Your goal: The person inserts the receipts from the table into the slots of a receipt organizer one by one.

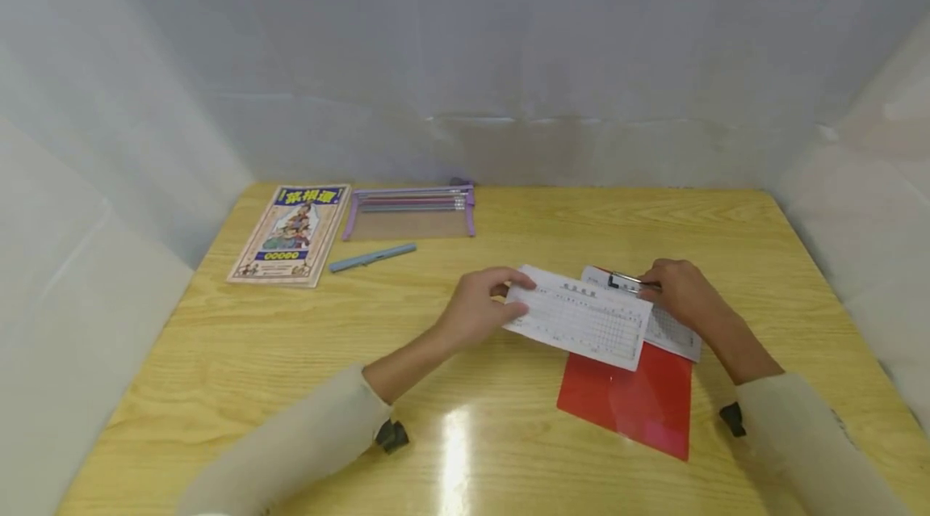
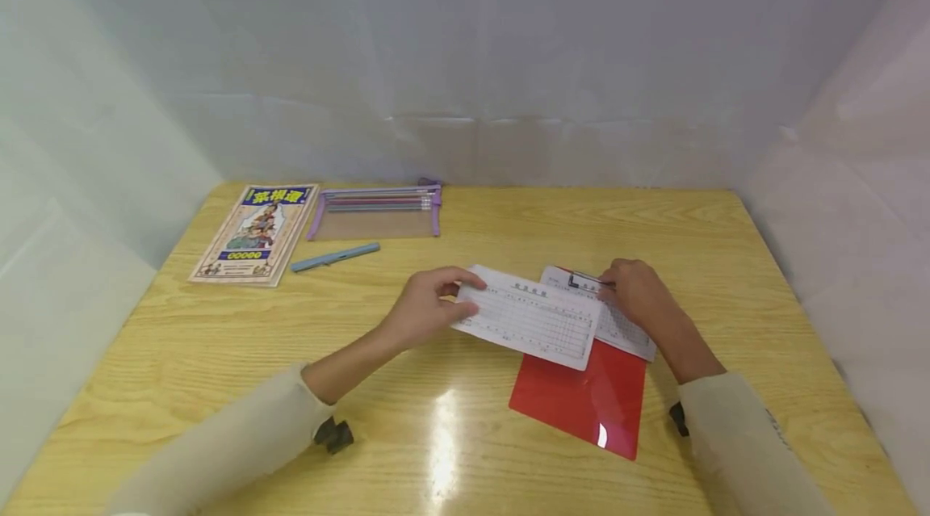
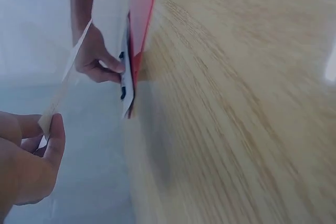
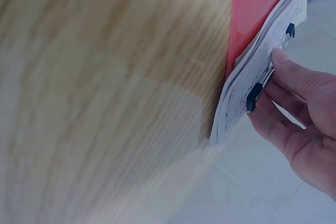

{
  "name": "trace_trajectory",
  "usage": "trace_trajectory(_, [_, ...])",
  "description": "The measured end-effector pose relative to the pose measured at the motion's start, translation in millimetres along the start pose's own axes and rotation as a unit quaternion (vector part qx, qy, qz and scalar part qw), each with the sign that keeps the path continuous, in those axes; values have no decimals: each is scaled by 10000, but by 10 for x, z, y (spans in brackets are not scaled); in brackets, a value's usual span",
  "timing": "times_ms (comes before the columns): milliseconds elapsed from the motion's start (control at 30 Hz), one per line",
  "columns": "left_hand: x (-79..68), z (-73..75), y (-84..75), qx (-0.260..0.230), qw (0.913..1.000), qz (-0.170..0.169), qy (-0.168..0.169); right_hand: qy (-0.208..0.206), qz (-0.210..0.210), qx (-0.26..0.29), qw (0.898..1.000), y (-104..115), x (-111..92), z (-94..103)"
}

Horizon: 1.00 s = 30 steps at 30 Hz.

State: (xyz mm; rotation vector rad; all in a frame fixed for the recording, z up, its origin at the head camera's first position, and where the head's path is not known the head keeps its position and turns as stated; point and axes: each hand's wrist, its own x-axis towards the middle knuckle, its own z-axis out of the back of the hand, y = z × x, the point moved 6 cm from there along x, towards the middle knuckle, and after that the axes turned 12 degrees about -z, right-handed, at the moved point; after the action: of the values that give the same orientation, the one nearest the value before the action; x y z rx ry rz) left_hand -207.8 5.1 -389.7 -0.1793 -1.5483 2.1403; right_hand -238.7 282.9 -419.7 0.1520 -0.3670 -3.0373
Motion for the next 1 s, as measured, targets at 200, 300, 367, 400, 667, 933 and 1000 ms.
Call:
trace_trajectory(200, [282,-350,117,98,9992,84,387,72,12,-40,10000,5,0,0])
trace_trajectory(300, [389,-489,154,315,9980,99,533,109,-54,-50,9999,-5,7,-4])
trace_trajectory(367, [440,-570,178,558,9964,112,626,114,-92,-31,9999,-9,6,-2])
trace_trajectory(400, [462,-610,192,713,9951,117,680,99,-86,-34,9999,-11,7,-1])
trace_trajectory(667, [559,-897,248,1228,9886,211,848,-162,216,-35,9996,13,-4,36])
trace_trajectory(933, [622,-968,248,1531,9854,242,709,-198,234,-86,9995,19,-6,36])
trace_trajectory(1000, [641,-984,243,1588,9845,214,715,-177,209,-87,9996,11,-7,34])
